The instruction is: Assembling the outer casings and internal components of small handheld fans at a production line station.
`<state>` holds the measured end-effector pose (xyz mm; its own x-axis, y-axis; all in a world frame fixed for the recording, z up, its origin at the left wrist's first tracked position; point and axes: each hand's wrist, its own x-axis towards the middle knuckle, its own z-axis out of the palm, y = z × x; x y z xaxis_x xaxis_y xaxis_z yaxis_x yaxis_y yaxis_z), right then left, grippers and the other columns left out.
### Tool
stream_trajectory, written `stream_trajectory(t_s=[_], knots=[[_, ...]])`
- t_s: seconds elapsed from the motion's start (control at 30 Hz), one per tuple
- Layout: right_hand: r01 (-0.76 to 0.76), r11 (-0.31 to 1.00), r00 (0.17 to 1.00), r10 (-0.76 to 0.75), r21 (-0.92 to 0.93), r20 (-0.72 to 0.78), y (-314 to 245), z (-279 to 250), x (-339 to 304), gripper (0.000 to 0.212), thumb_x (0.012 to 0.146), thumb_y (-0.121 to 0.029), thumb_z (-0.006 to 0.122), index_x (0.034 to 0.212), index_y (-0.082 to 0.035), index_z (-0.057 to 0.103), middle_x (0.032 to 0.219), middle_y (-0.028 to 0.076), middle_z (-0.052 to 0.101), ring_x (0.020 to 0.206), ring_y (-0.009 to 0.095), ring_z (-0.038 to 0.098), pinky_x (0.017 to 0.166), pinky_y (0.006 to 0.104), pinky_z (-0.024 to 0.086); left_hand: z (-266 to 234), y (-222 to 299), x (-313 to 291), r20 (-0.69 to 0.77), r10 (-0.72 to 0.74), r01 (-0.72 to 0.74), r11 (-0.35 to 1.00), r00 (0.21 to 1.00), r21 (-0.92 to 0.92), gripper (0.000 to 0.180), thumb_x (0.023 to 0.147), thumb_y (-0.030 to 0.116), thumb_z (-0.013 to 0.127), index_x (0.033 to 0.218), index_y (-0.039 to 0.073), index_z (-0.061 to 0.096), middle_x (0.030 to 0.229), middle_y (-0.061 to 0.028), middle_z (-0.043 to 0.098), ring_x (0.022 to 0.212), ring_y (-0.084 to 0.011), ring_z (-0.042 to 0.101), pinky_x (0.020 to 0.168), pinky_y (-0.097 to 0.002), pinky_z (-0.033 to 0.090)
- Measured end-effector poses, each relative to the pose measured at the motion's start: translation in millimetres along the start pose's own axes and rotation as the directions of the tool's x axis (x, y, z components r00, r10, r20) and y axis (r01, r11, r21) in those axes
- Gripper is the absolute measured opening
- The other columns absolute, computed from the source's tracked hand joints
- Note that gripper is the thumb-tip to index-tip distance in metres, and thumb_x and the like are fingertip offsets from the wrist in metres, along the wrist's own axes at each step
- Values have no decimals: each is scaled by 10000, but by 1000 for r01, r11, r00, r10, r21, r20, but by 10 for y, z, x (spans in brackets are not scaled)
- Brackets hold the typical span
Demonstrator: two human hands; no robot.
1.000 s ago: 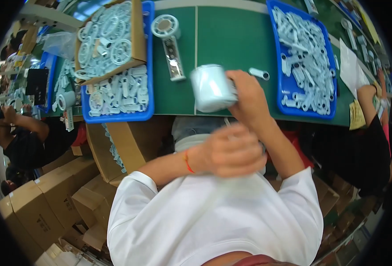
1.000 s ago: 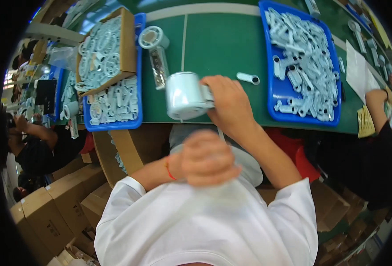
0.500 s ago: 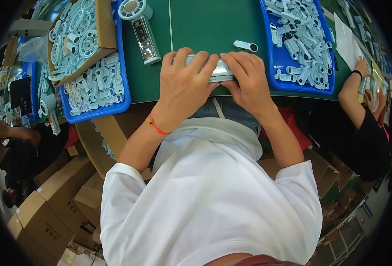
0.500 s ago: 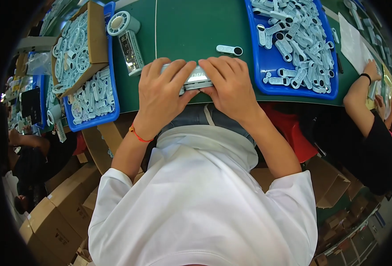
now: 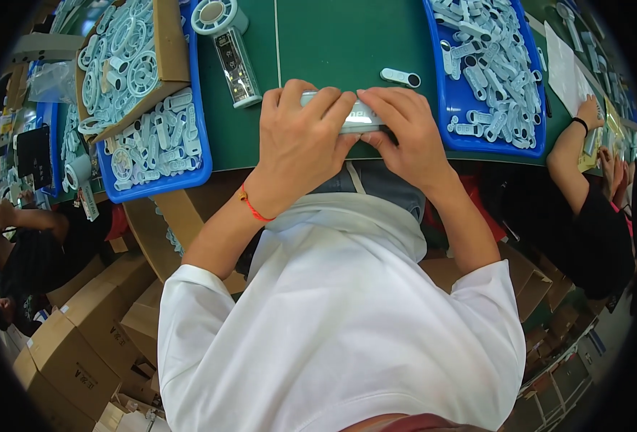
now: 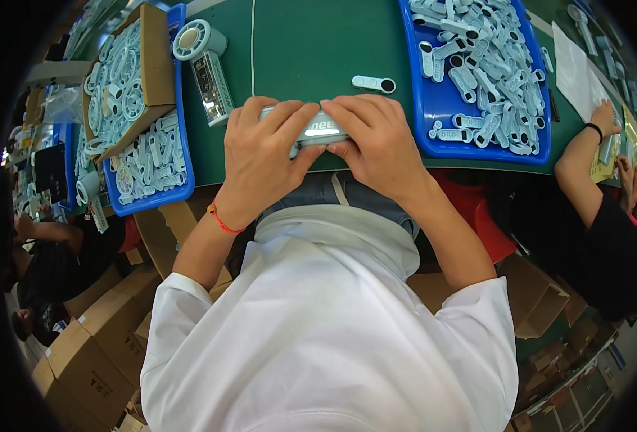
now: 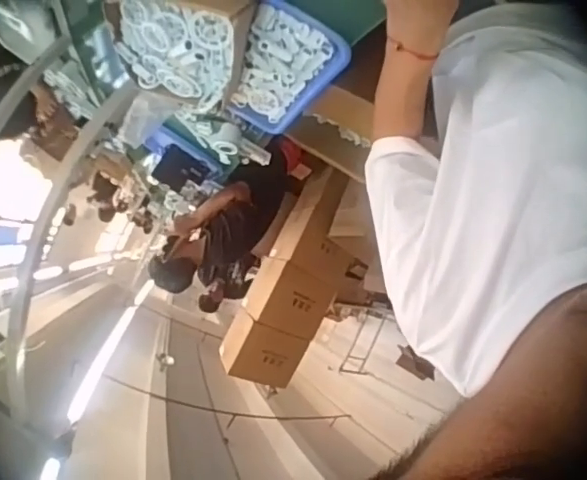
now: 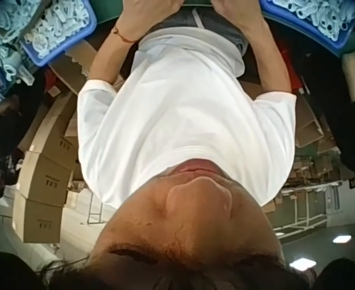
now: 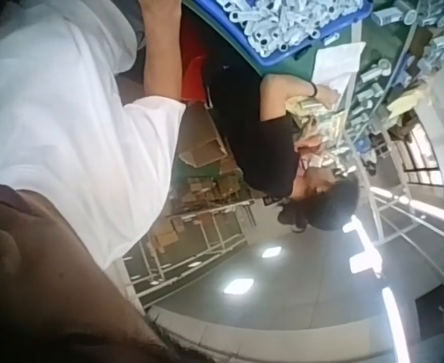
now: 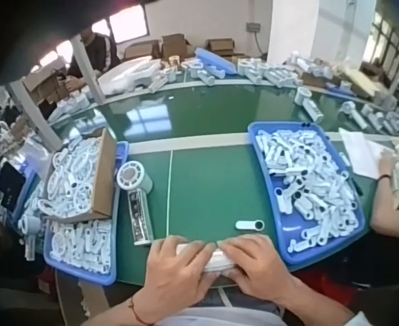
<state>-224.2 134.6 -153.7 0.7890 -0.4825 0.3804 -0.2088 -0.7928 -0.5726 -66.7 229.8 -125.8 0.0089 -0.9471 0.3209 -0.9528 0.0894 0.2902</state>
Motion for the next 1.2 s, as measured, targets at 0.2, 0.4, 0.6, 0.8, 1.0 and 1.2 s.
stream_trajectory(t_s=[0.2,0.4,0.6,0.8,1.0,1.2], knots=[[53,998,999,-53,-41,2,23,-9,21,519,641,-43,705,1138,-30,556,1087,129,565,999,300,519,874,379,408,-8,-36,30,20,50,-52,994,999,92,542,589,260,757,1075,97,580,1014,-33,572,987,-260,495,878,-462,353],[-328,857,940,339,397,45,-156,-115,1,513,758,-161,679,1207,11,499,1111,128,561,1016,239,529,876,317,417,50,-90,-112,-486,-370,22,813,791,-582,704,759,297,703,1314,51,347,1239,-109,426,1206,-273,343,983,-425,300],[-382,249,824,528,890,206,-399,4,-20,554,877,-249,597,1304,33,384,1188,91,522,1023,139,517,866,257,408,298,194,-92,154,-334,101,-171,930,-980,697,845,201,630,1361,-16,215,1267,-138,421,1123,-210,467,932,-312,386],[-361,169,785,585,917,202,-390,118,-34,534,888,-199,571,1315,40,357,1186,112,525,1046,156,515,887,276,410,280,148,27,241,-332,188,-182,912,-965,641,850,147,613,1333,-51,242,1219,-128,459,1073,-183,494,909,-306,406],[-347,232,809,565,909,164,-417,97,-26,546,885,-216,578,1316,35,355,1189,118,524,1048,162,518,889,286,414,267,128,-1,263,-309,214,-181,914,-960,617,848,123,608,1328,-38,255,1220,-123,461,1052,-171,498,903,-304,412],[-362,191,810,549,912,206,-400,126,-74,523,872,-197,594,1301,17,384,1227,104,500,1105,181,490,915,296,393,264,135,-37,268,-308,222,-176,913,-959,612,850,111,599,1333,-31,252,1221,-119,458,1054,-170,496,903,-305,413]])
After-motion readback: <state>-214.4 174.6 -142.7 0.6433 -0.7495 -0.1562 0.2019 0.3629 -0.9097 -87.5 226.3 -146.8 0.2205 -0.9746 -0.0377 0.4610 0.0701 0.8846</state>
